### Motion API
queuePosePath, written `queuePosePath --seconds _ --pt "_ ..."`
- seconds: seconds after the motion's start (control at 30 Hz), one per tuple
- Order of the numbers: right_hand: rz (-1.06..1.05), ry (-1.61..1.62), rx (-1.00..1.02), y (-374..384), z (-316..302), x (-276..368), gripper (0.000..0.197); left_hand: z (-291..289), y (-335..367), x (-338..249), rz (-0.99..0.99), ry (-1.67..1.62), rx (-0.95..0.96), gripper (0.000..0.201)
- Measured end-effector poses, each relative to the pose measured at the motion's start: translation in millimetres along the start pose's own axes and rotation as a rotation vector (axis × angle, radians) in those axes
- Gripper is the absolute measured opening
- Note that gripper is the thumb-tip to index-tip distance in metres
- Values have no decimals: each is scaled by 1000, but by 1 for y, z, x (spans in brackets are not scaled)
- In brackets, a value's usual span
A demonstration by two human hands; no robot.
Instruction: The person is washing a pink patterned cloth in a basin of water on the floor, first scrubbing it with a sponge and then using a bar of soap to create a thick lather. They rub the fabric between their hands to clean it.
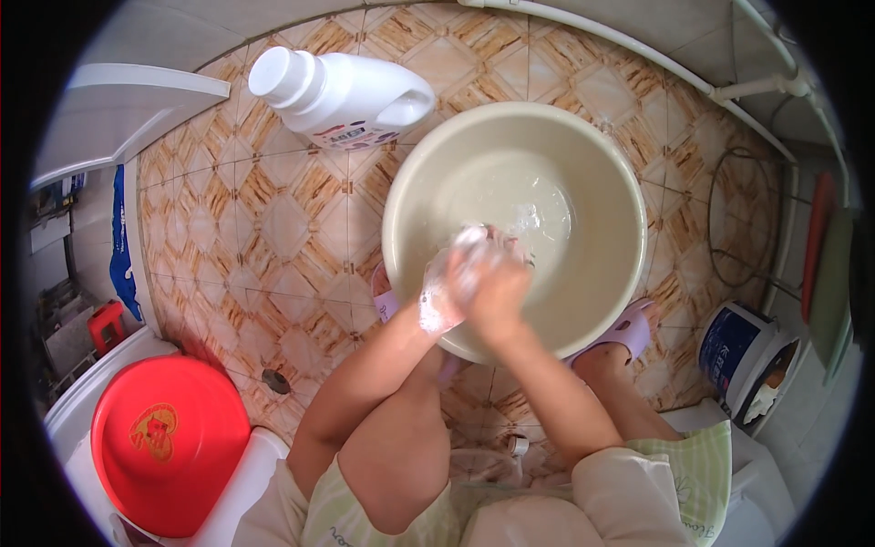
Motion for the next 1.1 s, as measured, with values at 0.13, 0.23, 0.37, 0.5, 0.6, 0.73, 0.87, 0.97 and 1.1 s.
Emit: queuePosePath --seconds 0.13,0.23,0.37,0.5,0.6,0.73,0.87,0.97,1.1 --pt "40 75 52 -5 -3 -2 18 31 -11 -18 37 210 -18 28" --pt "-129 305 -207 -9 -11 34 25 21 0 -5 -119 -375 308 30" --pt "260 -75 220 -7 7 -33 26 40 -21 -30 367 589 -124 27" --pt "116 -56 75 -10 7 -4 19 25 -5 -12 9 -172 373 37" --pt "34 -164 51 -7 -1 -14 12 32 -3 -6 -180 -272 138 32" --pt "155 27 70 -6 4 -21 16 51 -4 -14 -47 -255 350 38" --pt "184 155 181 10 -7 -10 22 8 -7 0 -302 -562 271 40" --pt "515 59 380 -3 6 -58 24 57 -14 -17 -273 29 -102 26" --pt "-17 183 -265 -6 -14 18 29 51 -14 -21 28 -394 387 30"
Point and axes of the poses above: each hand's wrist, its own y-axis towards the middle knuckle, its own z-axis out of the palm, x = y × z, the point moved 5 cm from there along y, towards the middle knuckle, and after that the axes turned 11 degrees about -z, right-handed, at the moved point
